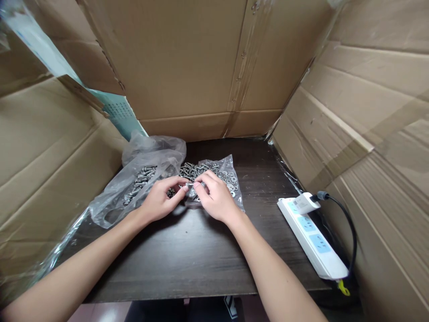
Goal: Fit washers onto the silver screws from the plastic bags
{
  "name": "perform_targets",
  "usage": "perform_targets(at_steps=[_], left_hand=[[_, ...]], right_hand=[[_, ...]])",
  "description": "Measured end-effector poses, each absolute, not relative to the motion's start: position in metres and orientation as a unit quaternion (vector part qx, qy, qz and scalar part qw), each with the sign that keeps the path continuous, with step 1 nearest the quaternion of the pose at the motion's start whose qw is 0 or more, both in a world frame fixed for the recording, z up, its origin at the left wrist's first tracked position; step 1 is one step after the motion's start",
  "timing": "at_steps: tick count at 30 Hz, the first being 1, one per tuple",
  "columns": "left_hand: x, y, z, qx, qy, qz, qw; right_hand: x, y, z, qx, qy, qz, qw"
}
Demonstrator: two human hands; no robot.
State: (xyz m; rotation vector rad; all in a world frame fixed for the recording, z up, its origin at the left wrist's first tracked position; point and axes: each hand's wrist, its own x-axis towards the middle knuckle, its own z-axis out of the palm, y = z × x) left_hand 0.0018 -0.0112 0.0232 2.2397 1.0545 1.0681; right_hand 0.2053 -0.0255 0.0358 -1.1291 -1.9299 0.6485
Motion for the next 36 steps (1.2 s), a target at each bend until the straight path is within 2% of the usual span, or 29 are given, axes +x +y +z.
perform_targets(at_steps=[36], left_hand=[[0.0025,-0.0113,0.0234,0.807,0.383,0.380,0.238]], right_hand=[[0.2049,-0.0254,0.0342,-0.441,-0.773,0.246,0.383]])
